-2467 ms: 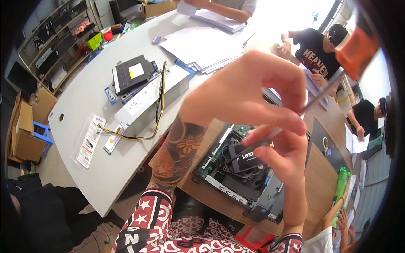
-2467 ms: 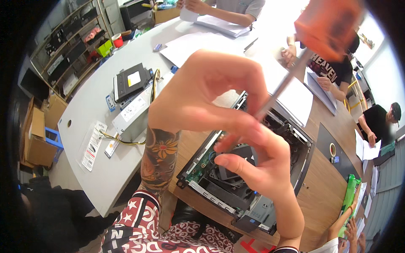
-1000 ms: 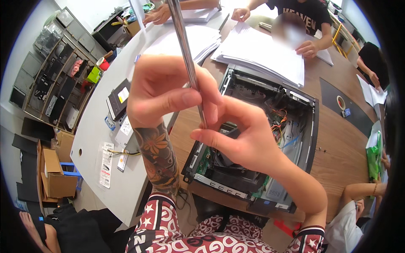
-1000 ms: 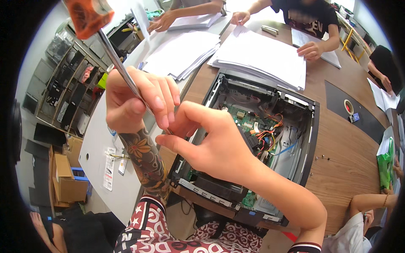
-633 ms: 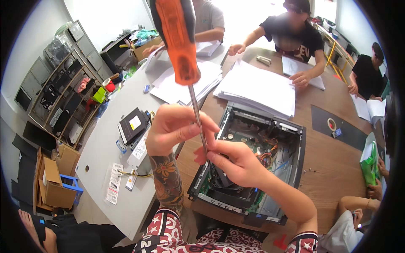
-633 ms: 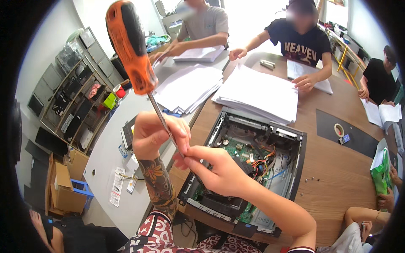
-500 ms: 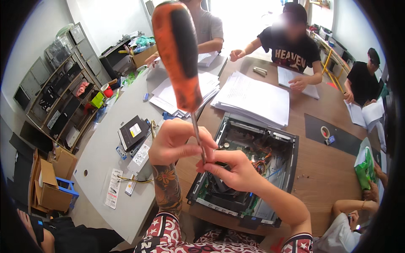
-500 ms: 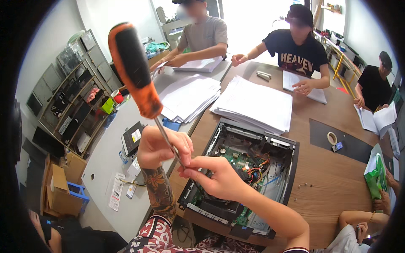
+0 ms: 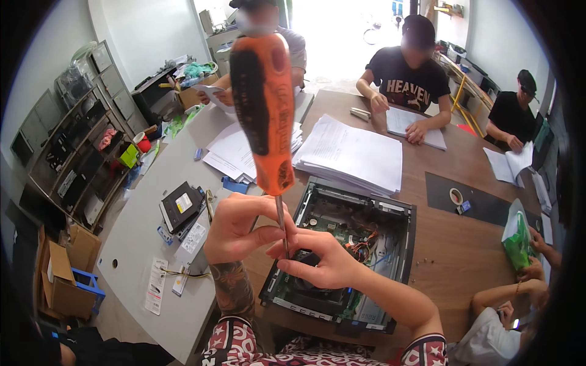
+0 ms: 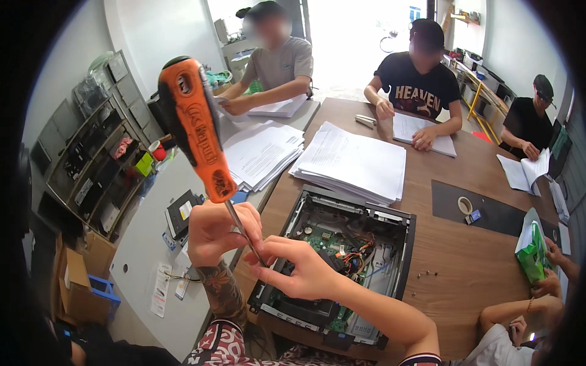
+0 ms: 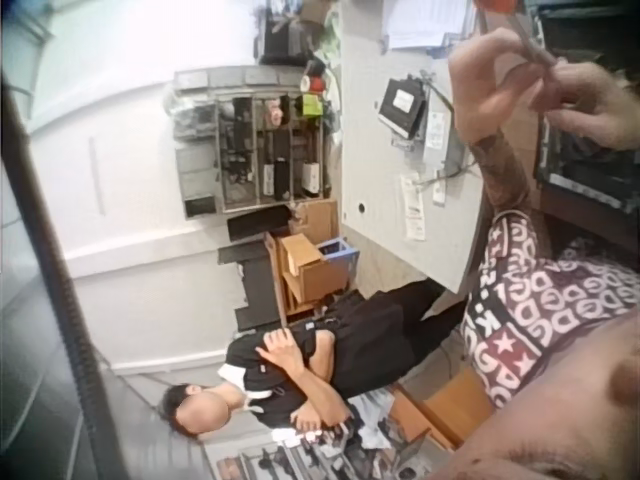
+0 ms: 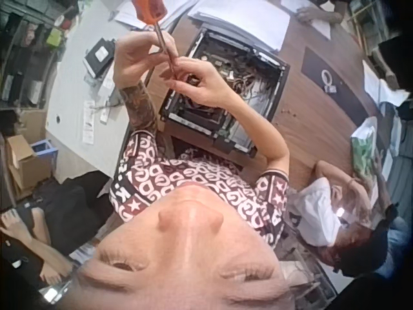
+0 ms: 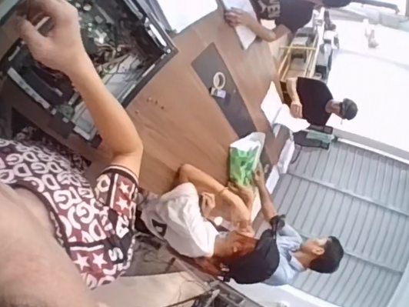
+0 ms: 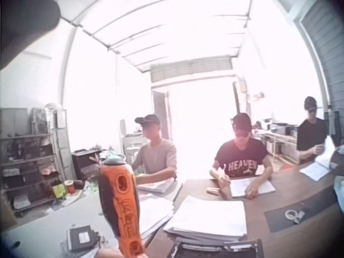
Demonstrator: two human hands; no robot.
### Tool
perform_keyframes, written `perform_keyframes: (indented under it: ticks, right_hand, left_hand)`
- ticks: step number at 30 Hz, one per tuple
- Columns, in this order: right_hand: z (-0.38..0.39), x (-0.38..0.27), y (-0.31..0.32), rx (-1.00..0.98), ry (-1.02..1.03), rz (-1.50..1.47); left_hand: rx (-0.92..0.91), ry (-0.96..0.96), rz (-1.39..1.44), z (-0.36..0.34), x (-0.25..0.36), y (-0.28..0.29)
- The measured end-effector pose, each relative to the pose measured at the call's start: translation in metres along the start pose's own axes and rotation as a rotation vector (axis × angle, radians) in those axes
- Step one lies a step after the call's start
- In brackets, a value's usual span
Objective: The person uses a screwdriver to work on the internal components of an open computer tower while others work at the same table.
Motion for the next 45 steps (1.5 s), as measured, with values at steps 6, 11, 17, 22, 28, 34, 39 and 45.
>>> perform_keyframes:
  ticks: [6, 11, 17, 22, 28, 34, 39, 45]
  right_hand:
    - [0.0, -0.001, 0.007, -0.038, 0.051, 0.049]
    - [0.002, -0.002, 0.008, -0.021, 0.119, 0.165]
    - [0.0, -0.001, 0.008, 0.005, 0.061, 0.173]
    - [-0.003, -0.01, 0.006, 0.003, 0.091, 0.184]
    - [-0.001, -0.001, 0.003, -0.037, 0.03, 0.161]
    - [-0.002, 0.004, 0.006, -0.006, 0.048, 0.205]
    - [-0.004, 0.002, 0.008, 0.005, 0.046, 0.201]
    - [-0.005, 0.0, 0.007, -0.003, 0.027, 0.201]
  left_hand:
    - [0.028, 0.053, -0.004, -0.004, 0.009, -0.007]
    - [0.134, 0.001, -0.081, 0.006, 0.011, -0.009]
    - [0.114, 0.132, -0.029, 0.003, 0.014, -0.015]
    - [0.147, 0.183, 0.055, 0.009, 0.004, -0.006]
    - [0.044, 0.19, 0.145, 0.005, -0.003, -0.006]
    - [0.145, 0.232, 0.132, 0.009, -0.006, 0.0]
    - [0.132, 0.024, 0.089, 0.005, -0.011, 0.005]
    - [0.03, 0.265, 0.205, 0.006, -0.002, -0.003]
Point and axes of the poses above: each hand's wrist, its own z-axis away from the middle knuckle, its own y-axis out of the back of the hand, x = y × z, the point moved 5 cm from there along -z, towards the middle knuckle, and after that the axes turned 6 degrees about x, right-handed, at the moved point
